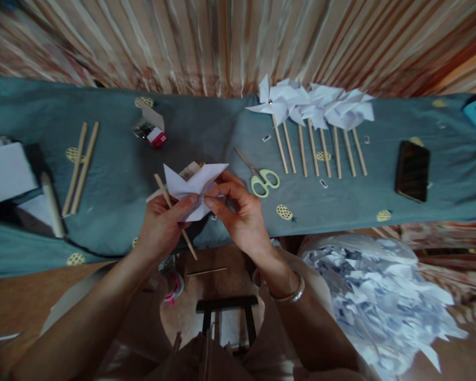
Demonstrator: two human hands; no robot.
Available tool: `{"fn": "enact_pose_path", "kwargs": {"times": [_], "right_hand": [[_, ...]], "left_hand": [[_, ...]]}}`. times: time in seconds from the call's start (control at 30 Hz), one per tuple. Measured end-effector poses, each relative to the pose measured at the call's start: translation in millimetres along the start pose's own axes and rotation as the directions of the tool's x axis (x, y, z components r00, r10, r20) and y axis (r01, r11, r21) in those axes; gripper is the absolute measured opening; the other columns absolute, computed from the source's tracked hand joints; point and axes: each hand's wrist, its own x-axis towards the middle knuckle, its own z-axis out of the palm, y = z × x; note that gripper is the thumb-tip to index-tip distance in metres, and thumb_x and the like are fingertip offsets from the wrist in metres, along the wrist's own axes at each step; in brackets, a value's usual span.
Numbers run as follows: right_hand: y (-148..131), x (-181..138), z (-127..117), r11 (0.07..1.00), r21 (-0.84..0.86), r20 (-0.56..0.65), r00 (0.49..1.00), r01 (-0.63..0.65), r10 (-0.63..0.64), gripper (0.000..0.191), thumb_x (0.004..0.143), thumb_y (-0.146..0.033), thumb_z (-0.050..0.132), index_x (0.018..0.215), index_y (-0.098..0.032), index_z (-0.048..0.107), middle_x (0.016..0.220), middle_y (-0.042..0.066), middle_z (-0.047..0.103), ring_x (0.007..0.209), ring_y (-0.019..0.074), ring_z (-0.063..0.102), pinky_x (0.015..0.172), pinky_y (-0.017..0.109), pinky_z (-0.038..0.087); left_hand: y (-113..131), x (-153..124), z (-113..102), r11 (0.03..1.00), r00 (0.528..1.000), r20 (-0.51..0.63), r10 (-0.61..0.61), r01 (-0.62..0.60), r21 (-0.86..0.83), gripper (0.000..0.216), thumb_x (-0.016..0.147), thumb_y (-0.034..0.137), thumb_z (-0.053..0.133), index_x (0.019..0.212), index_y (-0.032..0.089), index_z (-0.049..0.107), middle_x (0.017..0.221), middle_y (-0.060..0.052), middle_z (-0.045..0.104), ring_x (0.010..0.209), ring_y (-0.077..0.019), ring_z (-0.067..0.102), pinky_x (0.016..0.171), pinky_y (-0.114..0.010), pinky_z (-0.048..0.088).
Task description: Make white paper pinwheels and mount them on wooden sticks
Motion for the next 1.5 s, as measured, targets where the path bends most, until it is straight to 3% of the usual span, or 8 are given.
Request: {"fn": "enact_pose_path", "kwargs": {"times": [0.4,0.73,0.9,1.23,1.5], "right_hand": [[-3.6,0.6,-0.8,0.999,0.026,-0.019,1.0,-0.019,0.019,0.012,0.08,-0.034,0.074,0.081,-0.024,0.069,0.117,0.003,0.067,0.1,0.018,0.065,0.088,0.035,0.054],[-7.8,0.8,-7.2,1.0,0.014,-0.036,0.999,-0.021,0.022,0.007,0.079,-0.031,0.076,0.081,-0.026,0.072,0.129,0.002,0.063,0.122,0.0228,0.06,0.108,0.045,0.046],[-9.1,0.8,-9.6,0.999,0.025,-0.035,0.999,-0.027,0.028,0.007,0.079,-0.03,0.076,0.081,-0.026,0.071,0.13,0.002,0.063,0.127,0.024,0.058,0.109,0.045,0.045],[-8.3,-0.7,-7.9,1.0,0.005,0.027,0.999,-0.025,0.025,0.004,0.08,-0.027,0.076,0.083,-0.026,0.072,0.127,0.001,0.064,0.117,0.0215,0.061,0.104,0.042,0.047],[-6.9,-2.1,-5.9,0.997,0.053,0.038,0.998,-0.047,0.045,0.004,0.082,-0.024,0.074,0.084,-0.026,0.072,0.108,0.001,0.07,0.102,0.0177,0.065,0.096,0.036,0.049]], "left_hand": [[6.1,-1.4,4.1,1.0,1.0,-0.027,-0.007,0.007,0.008,0.022,0.058,0.028,0.084,0.07,0.015,0.071,0.06,0.002,0.062,0.047,-0.0069,0.044,0.045,-0.02,0.032],[4.5,2.2,1.0,1.0,0.999,-0.033,0.01,-0.01,-0.009,0.016,0.062,0.027,0.082,0.071,0.017,0.072,0.06,0.001,0.062,0.047,-0.0069,0.043,0.043,-0.02,0.028],[4.3,2.3,0.2,1.0,0.999,-0.052,-0.003,0.003,0.006,0.017,0.062,0.027,0.083,0.072,0.018,0.073,0.064,0.0,0.066,0.053,-0.0102,0.053,0.047,-0.021,0.036],[1.6,2.4,2.1,1.0,0.999,-0.03,0.026,-0.026,-0.017,0.02,0.058,0.024,0.085,0.074,0.017,0.075,0.074,-0.001,0.074,0.061,-0.0129,0.062,0.058,-0.024,0.049],[2.1,1.7,1.8,1.0,1.0,-0.013,0.02,-0.02,-0.002,0.02,0.059,0.026,0.085,0.073,0.016,0.075,0.068,0.0,0.071,0.057,-0.0111,0.058,0.057,-0.024,0.048]]}}
